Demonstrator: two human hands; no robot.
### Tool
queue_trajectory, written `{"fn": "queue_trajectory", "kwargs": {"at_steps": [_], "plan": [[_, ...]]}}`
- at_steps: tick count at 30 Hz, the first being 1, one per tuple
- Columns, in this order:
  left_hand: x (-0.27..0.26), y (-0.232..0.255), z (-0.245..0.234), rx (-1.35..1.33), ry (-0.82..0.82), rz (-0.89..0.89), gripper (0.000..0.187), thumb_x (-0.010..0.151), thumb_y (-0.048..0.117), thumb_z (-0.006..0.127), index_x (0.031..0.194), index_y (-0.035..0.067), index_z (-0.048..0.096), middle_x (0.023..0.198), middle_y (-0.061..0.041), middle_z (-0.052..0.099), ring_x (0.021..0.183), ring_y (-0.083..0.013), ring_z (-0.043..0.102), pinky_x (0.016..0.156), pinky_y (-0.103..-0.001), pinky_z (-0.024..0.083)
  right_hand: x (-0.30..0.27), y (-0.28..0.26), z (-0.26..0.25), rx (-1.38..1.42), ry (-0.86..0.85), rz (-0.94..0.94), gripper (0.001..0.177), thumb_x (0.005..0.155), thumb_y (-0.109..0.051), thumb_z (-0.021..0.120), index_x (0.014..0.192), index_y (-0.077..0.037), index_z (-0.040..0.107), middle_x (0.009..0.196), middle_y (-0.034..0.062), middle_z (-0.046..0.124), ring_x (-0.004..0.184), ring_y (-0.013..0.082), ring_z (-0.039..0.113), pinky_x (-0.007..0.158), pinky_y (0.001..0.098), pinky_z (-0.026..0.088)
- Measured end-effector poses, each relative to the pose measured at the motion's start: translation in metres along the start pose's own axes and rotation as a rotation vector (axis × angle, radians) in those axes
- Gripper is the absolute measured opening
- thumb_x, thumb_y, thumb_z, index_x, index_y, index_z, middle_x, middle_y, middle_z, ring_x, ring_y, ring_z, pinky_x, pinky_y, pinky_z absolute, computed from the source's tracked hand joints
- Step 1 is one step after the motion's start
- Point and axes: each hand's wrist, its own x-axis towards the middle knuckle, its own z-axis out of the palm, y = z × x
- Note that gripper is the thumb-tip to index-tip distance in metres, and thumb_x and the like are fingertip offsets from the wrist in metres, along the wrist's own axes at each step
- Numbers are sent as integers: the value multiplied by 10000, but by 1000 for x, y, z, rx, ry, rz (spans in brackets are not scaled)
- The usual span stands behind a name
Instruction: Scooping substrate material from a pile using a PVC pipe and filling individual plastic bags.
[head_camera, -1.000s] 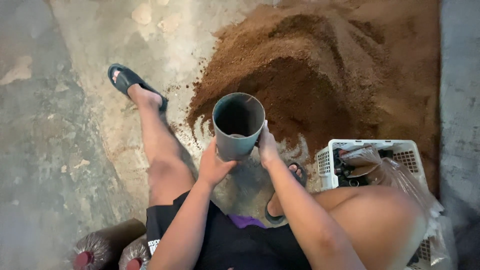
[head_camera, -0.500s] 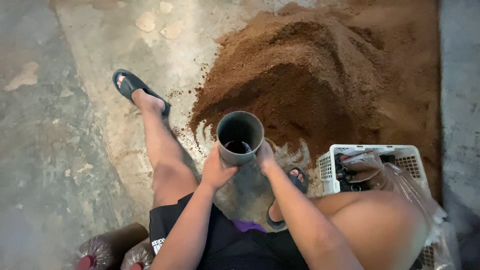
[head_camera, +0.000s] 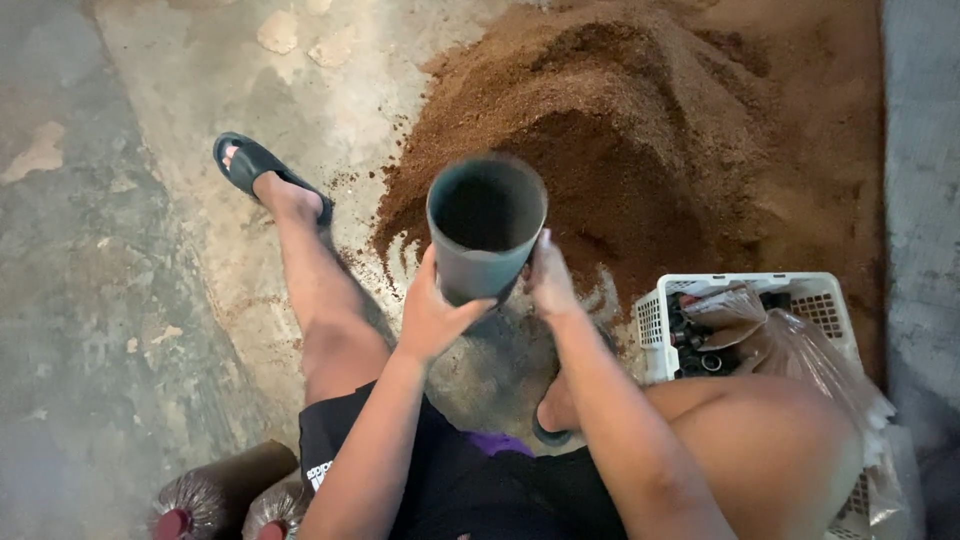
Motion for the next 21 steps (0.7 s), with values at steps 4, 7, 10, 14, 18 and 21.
{"fn": "queue_trajectory", "kwargs": {"at_steps": [4, 7, 10, 14, 18, 21], "plan": [[3, 49, 5, -67, -24, 159, 1062, 672, 596, 860, 1506, 93, 437, 1434, -210, 578, 1390, -410, 514, 1151, -596, 419, -12, -54, -16, -181, -234, -578, 775, 1081, -539, 425, 1565, 59, 335, 1555, 320, 414, 1447, 418, 380, 1197, 574, 311], [8, 67, 14, -39, -142, 166, 979, 913, 545, 639, 1575, -43, 222, 1464, -340, 474, 1365, -499, 491, 1126, -639, 422, -14, -77, -35, -295, -168, -512, 618, 1073, -202, 513, 1596, 18, 269, 1583, 311, 369, 1440, 431, 385, 1207, 603, 285], [13, 60, 33, -61, -277, 32, 1086, 884, 677, 576, 1611, -15, 163, 1546, -346, 383, 1406, -510, 435, 1159, -627, 387, -40, -120, -31, -350, 68, -299, 588, 1114, -379, 395, 1603, -64, 302, 1608, 234, 385, 1475, 393, 384, 1206, 541, 322], [-5, 35, 63, -39, -432, -192, 1128, 826, 699, 601, 1644, 64, 152, 1605, -305, 335, 1479, -471, 341, 1237, -569, 289, -4, -51, -82, -376, 182, 308, 952, 902, -781, 532, 1589, -138, 390, 1624, 189, 368, 1491, 428, 337, 1147, 711, 248], [-22, -21, 90, 5, -451, -447, 1124, 802, 677, 674, 1657, 115, 207, 1657, -193, 317, 1525, -345, 319, 1268, -466, 284, 5, 44, -122, -269, 87, 707, 1008, 857, -777, 622, 1610, -164, 351, 1552, 234, 462, 1342, 437, 540, 1074, 689, 428], [-23, -93, 98, 52, -481, -552, 1074, 810, 622, 753, 1616, 77, 298, 1581, -222, 433, 1468, -335, 423, 1222, -470, 365, 14, 139, -146, -159, 63, 914, 1120, 791, -869, 615, 1585, -107, 406, 1528, 267, 479, 1386, 476, 481, 1098, 711, 386]]}}
